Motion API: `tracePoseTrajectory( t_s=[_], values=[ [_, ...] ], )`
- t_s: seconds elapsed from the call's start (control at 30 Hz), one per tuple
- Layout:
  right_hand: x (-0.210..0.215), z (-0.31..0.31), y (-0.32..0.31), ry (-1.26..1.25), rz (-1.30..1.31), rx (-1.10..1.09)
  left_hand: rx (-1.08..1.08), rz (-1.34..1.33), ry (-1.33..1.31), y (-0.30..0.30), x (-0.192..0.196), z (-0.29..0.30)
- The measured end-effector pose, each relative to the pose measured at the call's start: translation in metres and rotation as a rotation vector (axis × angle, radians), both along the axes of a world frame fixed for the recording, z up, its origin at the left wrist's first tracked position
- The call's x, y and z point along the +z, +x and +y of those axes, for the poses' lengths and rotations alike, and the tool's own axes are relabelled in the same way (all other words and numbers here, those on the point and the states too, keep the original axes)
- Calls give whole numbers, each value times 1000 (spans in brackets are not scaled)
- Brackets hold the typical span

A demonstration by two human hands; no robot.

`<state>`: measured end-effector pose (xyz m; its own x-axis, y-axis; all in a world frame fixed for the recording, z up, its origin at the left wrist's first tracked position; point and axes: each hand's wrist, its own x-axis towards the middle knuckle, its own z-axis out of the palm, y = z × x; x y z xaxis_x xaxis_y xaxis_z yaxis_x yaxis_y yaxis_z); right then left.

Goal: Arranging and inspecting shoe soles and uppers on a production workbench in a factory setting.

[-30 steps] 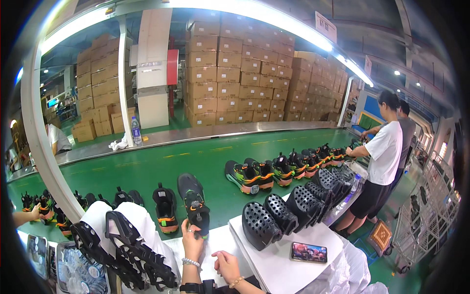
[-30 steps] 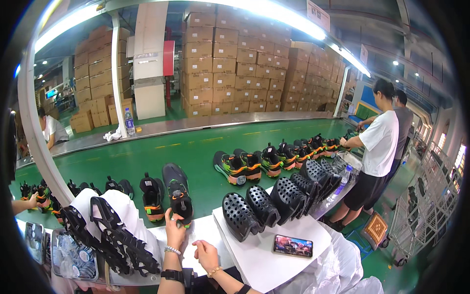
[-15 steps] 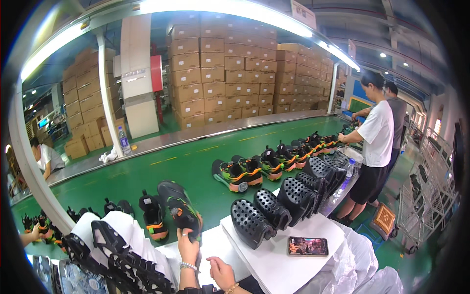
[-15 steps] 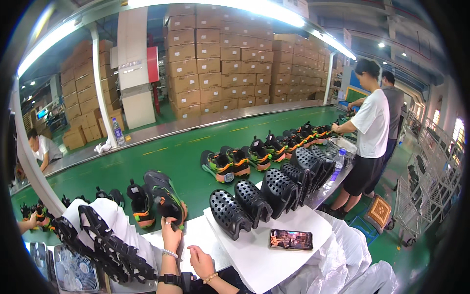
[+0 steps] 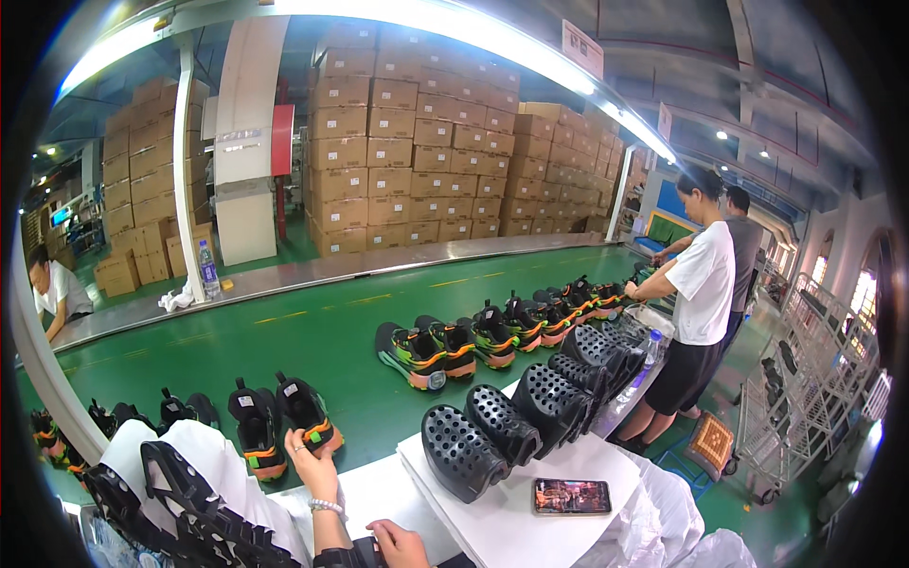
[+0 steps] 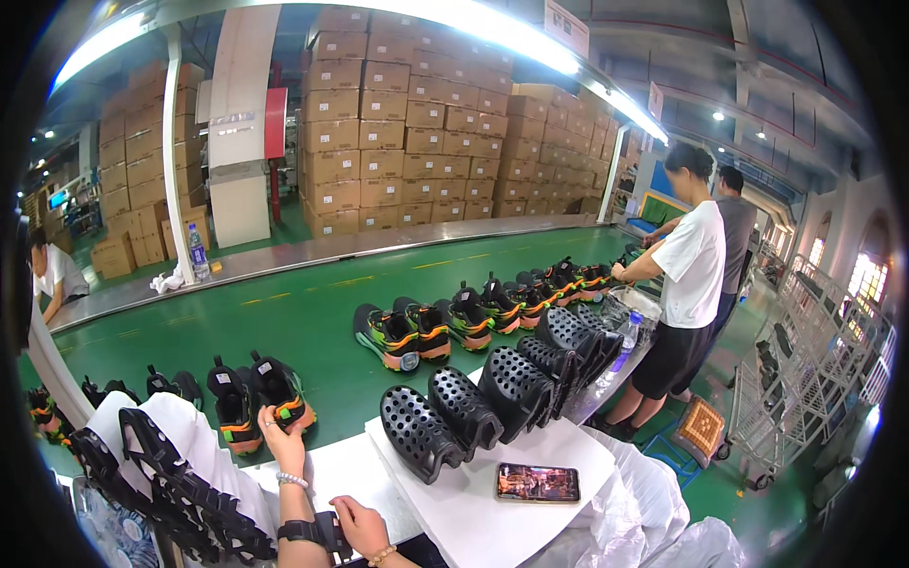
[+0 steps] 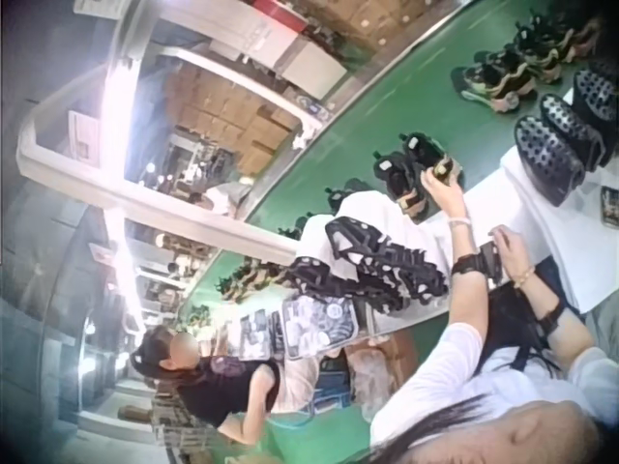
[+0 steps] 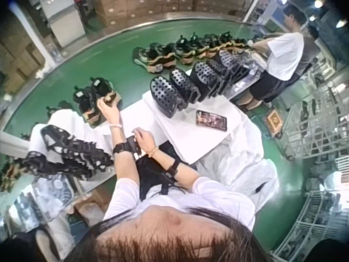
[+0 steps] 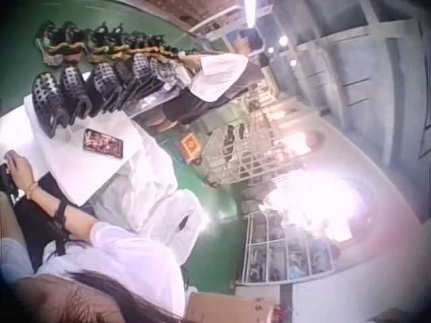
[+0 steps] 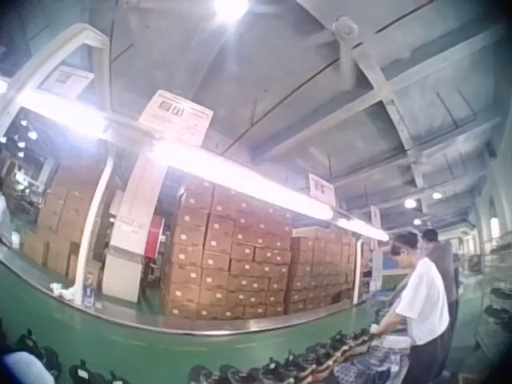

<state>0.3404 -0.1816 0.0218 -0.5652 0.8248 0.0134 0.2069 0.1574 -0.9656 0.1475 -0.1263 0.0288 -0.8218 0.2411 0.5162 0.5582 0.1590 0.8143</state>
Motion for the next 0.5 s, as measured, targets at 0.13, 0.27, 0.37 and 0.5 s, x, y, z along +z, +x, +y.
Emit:
tracePoseTrajectory(
  t_s=[0.13, 0.27, 0.37, 0.5],
  values=[
    [-6, 8, 1, -66, 140, -57, 97, 118, 4, 12, 15, -5],
    [3, 6, 5, -173, 241, -60, 58, 190, 69, 27, 25, -8],
    [2, 11, 9, -234, 305, -35, 13, 257, 128, 33, 27, -5],
    [0, 13, 15, -298, 378, -33, -124, 177, 241, 38, 23, 0]
  ],
)
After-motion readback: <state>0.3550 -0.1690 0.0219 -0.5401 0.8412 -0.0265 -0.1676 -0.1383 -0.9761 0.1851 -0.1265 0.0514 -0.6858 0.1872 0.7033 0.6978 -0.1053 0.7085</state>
